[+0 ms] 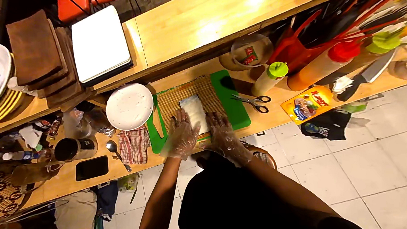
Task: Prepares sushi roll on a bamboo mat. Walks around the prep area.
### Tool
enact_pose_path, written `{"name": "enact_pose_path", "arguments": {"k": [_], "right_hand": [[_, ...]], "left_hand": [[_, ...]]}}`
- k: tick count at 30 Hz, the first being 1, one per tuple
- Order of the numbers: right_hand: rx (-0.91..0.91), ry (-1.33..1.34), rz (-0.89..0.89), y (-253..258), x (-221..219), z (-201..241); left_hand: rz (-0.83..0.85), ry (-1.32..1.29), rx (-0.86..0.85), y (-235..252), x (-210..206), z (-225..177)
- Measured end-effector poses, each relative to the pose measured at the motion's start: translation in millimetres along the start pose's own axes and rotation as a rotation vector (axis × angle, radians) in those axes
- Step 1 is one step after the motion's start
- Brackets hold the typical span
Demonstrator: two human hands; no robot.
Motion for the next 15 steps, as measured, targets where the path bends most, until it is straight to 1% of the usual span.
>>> {"name": "enact_pose_path", "arguments": {"k": [1,5,7,9,12,13,15], "right_hand": [[-0.001,-0.002,0.001,-0.1,0.5,0.3],[0.006,0.005,0.013,-0.4,-0.9,-0.5],[0.018,0.003,0.001,-0.4,-1.3,-0.2],[0.015,0.0,-0.008,0.5,-1.1,-0.5],[-0.005,0.0,-0.007,2.0,1.3,-0.4],[-0.016,0.004,0.002,2.4,0.7,-1.0],[-0.018,0.001,0.005,1.5,-0.6,-1.5]], "left_hand": [[-0.024,0.017,-0.021,1.5,-0.3,-2.2],[-0.005,0.092,-0.087,4.8,7.1,-13.0],[0.059,0.14,-0.082,5.9,11.8,-19.4],[0.079,0.166,-0.089,8.7,12.5,-20.0],[0.068,0.114,-0.112,12.7,12.1,-11.9],[0.082,0.077,-0.086,13.8,11.4,-9.4],[0.028,0.009,-0.049,13.2,9.9,-9.3]]}}
Point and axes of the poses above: each hand's wrist, its own y-axis towards the middle knuckle, its own x-axis out of the back of the hand, z = x × y, the point moved 9 cm from there along y, towards the middle knuckle, and after that the axes turned 6 degrees about y, right-handed, at the moved point
